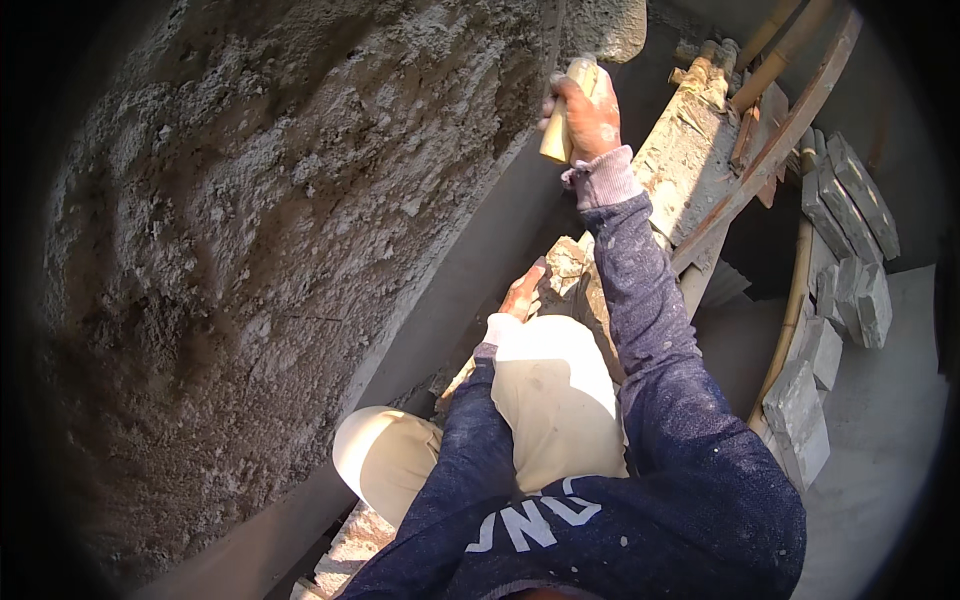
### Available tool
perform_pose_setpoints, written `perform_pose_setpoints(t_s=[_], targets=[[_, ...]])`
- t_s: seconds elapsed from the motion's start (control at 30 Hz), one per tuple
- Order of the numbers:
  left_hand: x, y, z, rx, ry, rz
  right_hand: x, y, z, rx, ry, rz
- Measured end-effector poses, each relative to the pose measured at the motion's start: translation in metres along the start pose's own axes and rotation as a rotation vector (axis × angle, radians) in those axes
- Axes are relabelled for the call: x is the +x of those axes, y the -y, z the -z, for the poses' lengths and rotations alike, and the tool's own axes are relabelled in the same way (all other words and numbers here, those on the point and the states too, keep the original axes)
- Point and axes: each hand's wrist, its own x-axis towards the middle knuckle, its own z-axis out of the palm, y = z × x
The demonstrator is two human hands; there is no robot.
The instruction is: The person scoops wet cement from a bucket with a trowel and applies it to a vertical wall surface, smoothing it in place. The person repeatedly refills the trowel and continues spreading cement along the wall.
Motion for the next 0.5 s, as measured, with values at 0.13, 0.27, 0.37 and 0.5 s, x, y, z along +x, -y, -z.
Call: perform_pose_setpoints(t_s=[0.13,0.27,0.37,0.5], targets=[[0.015,0.005,-0.046,0.201,0.156,-0.086,-0.096,0.019,0.150,-0.581,0.063,-0.012],[0.024,0.019,-0.072,0.270,0.141,-0.191,-0.227,0.061,0.223,-0.978,-0.047,-0.582],[0.013,0.012,-0.082,0.200,0.264,-0.103,-0.293,0.073,0.278,-1.445,0.133,-0.465],[0.013,0.018,-0.091,0.450,0.306,-0.156,-0.325,0.020,0.310,-1.637,0.161,-0.435]])
